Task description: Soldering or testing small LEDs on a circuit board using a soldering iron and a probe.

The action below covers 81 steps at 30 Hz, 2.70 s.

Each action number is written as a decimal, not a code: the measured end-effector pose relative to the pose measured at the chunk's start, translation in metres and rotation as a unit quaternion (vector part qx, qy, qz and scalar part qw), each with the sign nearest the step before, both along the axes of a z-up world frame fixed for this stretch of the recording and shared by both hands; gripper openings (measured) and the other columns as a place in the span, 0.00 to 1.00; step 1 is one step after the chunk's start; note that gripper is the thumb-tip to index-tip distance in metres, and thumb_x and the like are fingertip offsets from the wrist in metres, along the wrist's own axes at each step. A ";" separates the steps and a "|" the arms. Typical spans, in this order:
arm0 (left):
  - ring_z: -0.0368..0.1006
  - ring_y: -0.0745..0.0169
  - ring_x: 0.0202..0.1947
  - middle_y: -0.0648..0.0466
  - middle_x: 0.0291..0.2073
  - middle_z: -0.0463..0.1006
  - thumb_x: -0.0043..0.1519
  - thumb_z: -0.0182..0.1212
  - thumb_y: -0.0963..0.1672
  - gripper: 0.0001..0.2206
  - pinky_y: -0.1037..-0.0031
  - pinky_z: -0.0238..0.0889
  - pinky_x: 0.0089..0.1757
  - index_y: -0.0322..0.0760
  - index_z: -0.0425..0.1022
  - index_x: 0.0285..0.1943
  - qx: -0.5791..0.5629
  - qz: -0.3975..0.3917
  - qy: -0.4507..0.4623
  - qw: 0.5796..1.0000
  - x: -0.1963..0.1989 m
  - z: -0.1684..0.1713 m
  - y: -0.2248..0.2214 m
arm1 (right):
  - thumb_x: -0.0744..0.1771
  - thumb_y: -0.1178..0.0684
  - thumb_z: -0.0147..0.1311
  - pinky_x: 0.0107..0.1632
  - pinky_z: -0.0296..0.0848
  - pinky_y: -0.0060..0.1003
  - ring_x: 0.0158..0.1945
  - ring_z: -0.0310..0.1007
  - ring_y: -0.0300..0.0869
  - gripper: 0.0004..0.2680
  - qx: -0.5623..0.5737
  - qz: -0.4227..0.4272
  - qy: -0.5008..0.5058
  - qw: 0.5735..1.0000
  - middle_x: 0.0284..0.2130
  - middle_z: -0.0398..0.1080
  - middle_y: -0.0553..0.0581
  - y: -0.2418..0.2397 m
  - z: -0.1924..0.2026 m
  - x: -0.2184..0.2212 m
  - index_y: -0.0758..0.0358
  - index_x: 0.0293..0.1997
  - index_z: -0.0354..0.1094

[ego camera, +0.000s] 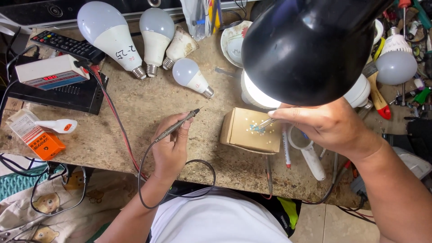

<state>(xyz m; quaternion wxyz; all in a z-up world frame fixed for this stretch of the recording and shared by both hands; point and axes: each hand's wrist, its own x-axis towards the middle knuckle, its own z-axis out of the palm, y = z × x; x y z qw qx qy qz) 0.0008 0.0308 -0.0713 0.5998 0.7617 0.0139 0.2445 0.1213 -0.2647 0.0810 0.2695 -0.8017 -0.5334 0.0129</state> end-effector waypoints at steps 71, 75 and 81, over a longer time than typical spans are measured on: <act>0.81 0.58 0.47 0.47 0.46 0.79 0.69 0.56 0.40 0.08 0.75 0.75 0.47 0.31 0.75 0.54 -0.014 0.019 0.021 1.000 0.001 0.002 0.000 | 0.69 0.61 0.56 0.55 0.74 0.40 0.47 0.76 0.47 0.09 -0.042 0.017 -0.075 0.996 0.43 0.77 0.57 0.016 0.007 0.008 0.59 0.54 0.76; 0.80 0.58 0.48 0.47 0.45 0.80 0.69 0.56 0.40 0.08 0.75 0.74 0.47 0.32 0.75 0.54 -0.008 0.015 0.023 1.000 0.000 0.004 0.001 | 0.66 0.63 0.61 0.74 0.65 0.45 0.61 0.75 0.53 0.11 -0.015 -0.010 -0.062 0.998 0.53 0.75 0.62 0.015 0.023 0.005 0.64 0.53 0.75; 0.82 0.54 0.47 0.46 0.47 0.78 0.69 0.55 0.40 0.08 0.74 0.76 0.48 0.31 0.74 0.55 -0.026 0.008 0.018 0.999 0.001 0.001 -0.001 | 0.64 0.79 0.54 0.48 0.61 0.52 0.24 0.54 0.49 0.22 -0.024 -0.141 -0.144 0.979 0.14 0.51 0.54 -0.020 0.015 0.022 0.62 0.15 0.45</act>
